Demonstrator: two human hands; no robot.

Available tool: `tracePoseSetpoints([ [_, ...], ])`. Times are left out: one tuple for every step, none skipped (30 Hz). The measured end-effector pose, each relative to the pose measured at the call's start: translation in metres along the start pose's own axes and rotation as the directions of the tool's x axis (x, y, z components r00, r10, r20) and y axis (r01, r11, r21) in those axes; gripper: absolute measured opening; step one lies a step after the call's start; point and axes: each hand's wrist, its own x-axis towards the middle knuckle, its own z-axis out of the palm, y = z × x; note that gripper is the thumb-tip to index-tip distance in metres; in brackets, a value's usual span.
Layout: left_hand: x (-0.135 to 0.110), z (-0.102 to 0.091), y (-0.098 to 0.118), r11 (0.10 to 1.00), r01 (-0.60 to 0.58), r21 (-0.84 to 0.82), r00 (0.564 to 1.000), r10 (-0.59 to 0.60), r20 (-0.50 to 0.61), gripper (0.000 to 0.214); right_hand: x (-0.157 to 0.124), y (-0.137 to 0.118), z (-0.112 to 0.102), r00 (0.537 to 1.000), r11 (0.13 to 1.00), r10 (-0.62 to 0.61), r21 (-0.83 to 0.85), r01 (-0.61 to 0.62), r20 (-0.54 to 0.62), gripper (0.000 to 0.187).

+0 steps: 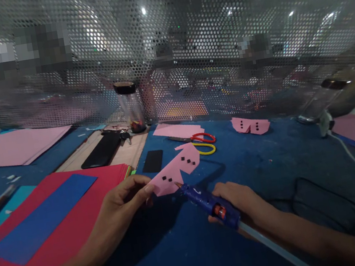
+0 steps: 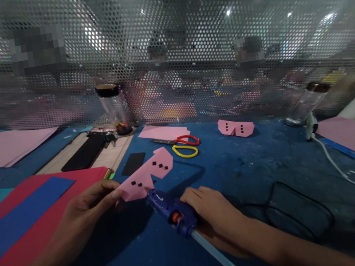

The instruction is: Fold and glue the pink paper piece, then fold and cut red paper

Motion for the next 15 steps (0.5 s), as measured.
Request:
tracePoseSetpoints([
  [0.0002,0.0,-0.0002,1.0,-0.003,0.0,1.0,0.003,0.003,0.025,0.0,0.0,-0.0002,1.0,1.0,0.001,0.0,-0.001,0.007,0.021],
  [0.0002,-0.0001,-0.0005,1.0,-0.005,0.0,1.0,0.005,0.006,0.026,0.0,-0.0002,-0.0005,1.0,1.0,0.005,-0.002,-0.005,0.011,0.021],
  [0.0002,-0.0001,-0.0009,1.0,-0.005,0.001,1.0,0.005,0.008,0.026,0.0001,-0.0006,-0.001,1.0,1.0,0.008,-0.004,-0.008,0.02,0.021],
  [0.0002,-0.0002,-0.0012,1.0,-0.005,0.002,1.0,0.005,0.011,0.026,0.0003,-0.0011,-0.0015,1.0,1.0,0.011,-0.006,-0.01,0.026,0.022],
  [0.0001,-0.0002,-0.0013,1.0,-0.003,0.003,1.0,0.003,0.013,0.026,0.0006,-0.0017,-0.0021,1.0,1.0,0.014,-0.01,-0.014,0.027,0.022],
  [0.0001,-0.0003,-0.0013,1.0,-0.002,0.002,1.0,0.002,0.015,0.027,0.0009,-0.0024,-0.0026,1.0,1.0,0.016,-0.012,-0.016,0.025,0.022],
  [0.0,-0.0002,-0.001,1.0,-0.001,-0.001,1.0,0.001,0.016,0.027,0.0012,-0.0032,-0.0029,1.0,1.0,0.015,-0.012,-0.015,0.024,0.021],
  [-0.0001,-0.0002,-0.0004,1.0,0.0,-0.005,1.0,0.0,0.016,0.027,0.0016,-0.0039,-0.0032,1.0,1.0,0.014,-0.01,-0.014,0.019,0.019],
  [-0.0002,-0.0002,0.0003,1.0,0.002,-0.006,1.0,-0.002,0.016,0.028,0.002,-0.0046,-0.0032,1.0,1.0,0.012,-0.004,-0.012,0.018,0.018],
  [-0.0004,-0.0002,0.0011,1.0,0.001,-0.005,1.0,-0.001,0.015,0.028,0.0025,-0.0051,-0.0031,1.0,1.0,0.013,0.002,-0.013,0.016,0.017],
  [-0.0006,-0.0003,0.0018,1.0,-0.001,-0.002,1.0,0.001,0.014,0.028,0.0029,-0.0054,-0.0028,1.0,1.0,0.019,0.005,-0.019,0.012,0.016],
  [-0.0008,-0.0004,0.0023,1.0,-0.003,0.003,1.0,0.003,0.013,0.028,0.0032,-0.0054,-0.0024,1.0,1.0,0.025,0.006,-0.025,0.009,0.015],
  [-0.001,-0.0005,0.0027,1.0,-0.003,0.006,1.0,0.002,0.012,0.029,0.0035,-0.0053,-0.0019,0.999,0.999,0.033,0.005,-0.033,0.006,0.015],
  [-0.0012,-0.0006,0.0028,1.0,-0.003,0.008,1.0,0.003,0.012,0.028,0.0036,-0.005,-0.0015,0.999,0.999,0.041,0.001,-0.041,0.003,0.015],
  [-0.0014,-0.0007,0.0027,1.0,-0.003,0.008,1.0,0.003,0.012,0.028,0.0036,-0.0045,-0.0012,0.999,0.999,0.04,-0.004,-0.04,0.003,0.015],
])
